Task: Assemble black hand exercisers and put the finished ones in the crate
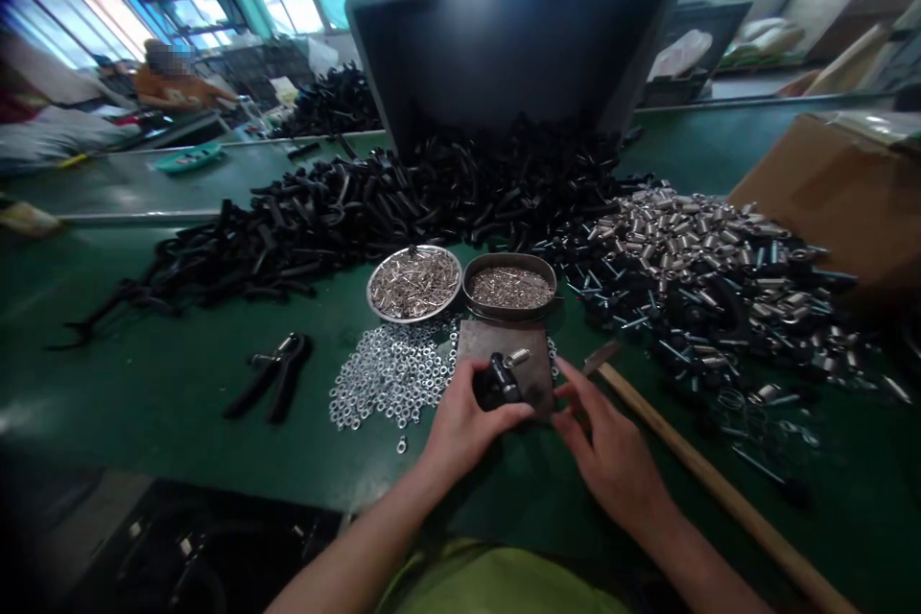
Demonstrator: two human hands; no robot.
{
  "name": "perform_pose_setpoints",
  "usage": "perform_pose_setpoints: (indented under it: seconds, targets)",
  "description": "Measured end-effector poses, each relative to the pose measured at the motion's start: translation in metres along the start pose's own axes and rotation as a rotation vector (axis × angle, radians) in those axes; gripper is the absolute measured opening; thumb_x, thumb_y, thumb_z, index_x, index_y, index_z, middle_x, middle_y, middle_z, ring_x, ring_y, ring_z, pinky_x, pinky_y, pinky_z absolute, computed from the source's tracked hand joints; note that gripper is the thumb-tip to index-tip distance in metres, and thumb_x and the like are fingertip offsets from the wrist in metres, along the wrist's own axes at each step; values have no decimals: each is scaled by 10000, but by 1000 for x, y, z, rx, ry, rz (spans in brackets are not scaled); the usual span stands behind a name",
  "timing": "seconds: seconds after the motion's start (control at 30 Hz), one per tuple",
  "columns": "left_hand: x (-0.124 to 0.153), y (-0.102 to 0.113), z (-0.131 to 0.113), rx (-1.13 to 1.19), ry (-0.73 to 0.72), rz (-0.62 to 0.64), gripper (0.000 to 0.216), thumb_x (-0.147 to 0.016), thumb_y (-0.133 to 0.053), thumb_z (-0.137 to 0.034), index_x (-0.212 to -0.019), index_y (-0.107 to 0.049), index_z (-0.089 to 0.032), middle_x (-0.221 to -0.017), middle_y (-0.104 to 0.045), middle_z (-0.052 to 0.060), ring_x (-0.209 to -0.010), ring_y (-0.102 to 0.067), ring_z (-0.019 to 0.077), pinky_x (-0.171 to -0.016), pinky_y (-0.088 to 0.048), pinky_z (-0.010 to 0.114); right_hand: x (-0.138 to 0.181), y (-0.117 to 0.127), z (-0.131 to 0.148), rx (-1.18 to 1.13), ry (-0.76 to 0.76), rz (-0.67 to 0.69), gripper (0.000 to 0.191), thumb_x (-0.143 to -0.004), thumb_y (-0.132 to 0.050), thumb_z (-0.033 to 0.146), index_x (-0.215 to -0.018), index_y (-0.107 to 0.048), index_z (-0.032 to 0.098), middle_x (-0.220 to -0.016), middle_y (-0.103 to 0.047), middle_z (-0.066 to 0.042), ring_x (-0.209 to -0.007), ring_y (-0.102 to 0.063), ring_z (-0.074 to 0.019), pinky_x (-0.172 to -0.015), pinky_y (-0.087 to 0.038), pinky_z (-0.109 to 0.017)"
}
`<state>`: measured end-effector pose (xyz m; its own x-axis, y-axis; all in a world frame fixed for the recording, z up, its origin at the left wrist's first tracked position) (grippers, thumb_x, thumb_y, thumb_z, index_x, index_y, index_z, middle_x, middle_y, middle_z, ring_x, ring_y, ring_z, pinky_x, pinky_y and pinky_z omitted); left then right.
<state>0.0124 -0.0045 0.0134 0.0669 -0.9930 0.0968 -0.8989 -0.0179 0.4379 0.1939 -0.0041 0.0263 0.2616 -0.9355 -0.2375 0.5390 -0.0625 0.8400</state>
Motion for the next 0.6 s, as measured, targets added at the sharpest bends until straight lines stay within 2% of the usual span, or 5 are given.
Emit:
perform_pose_setpoints:
  seconds: [0.17, 0.27, 0.43, 0.5, 0.6]
  targets:
    - [-5, 11, -12, -52, -221, 183, 366, -699, -713, -312, -1035, -603, -218, -1006, -656, 52, -904, -615, 208, -787, -505, 333, -31, -20, 34, -89, 22, 37, 295, -876, -428, 355, -1044, -620, 207, -1038, -697, -73, -945, -661, -224, -811, -522, -343]
    - [-49, 85, 10, -192, -162, -50, 257, -785, -627, -270, -1037, -620, -218, -1051, -638, 51, -942, -597, 193, -851, -479, 328, -42, -29, 16, 61, -11, 138, 254, -849, -453, 367, -959, -652, 255, -980, -717, -32, -837, -687, -243, -707, -536, -368]
    - [-122, 244, 70, -302, 198, -560, 229, -825, -564, -225, -1025, -603, -121, -1100, -547, 175, -1116, -514, 308, -939, -382, 442, -40, -42, -4, 288, 21, 233, 240, -851, -436, 385, -890, -651, 287, -821, -731, -1, -631, -685, -232, -489, -480, -325]
    - [-135, 282, 90, -282, 324, -666, 240, -773, -642, -222, -987, -611, -118, -1112, -537, 186, -1135, -498, 336, -929, -385, 455, -38, -45, -2, 329, 50, 219, 237, -850, -427, 380, -855, -644, 284, -774, -726, 0, -587, -676, -228, -443, -447, -309]
    - [-141, 307, 109, -185, 429, -742, 300, -817, -621, -291, -1069, -586, -132, -1152, -553, 132, -1070, -543, 268, -890, -446, 446, -37, -46, 1, 368, 62, 200, 240, -846, -416, 376, -838, -636, 280, -716, -714, 0, -538, -663, -231, -399, -411, -299]
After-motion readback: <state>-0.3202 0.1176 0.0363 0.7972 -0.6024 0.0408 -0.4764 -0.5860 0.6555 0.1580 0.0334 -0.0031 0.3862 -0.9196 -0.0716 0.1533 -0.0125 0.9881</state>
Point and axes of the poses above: each hand's wrist, its own x-axis away from the middle knuckle, its own y-axis out of the back of the hand, z = x × y, the point moved 6 cm from there along -x, towards the middle knuckle
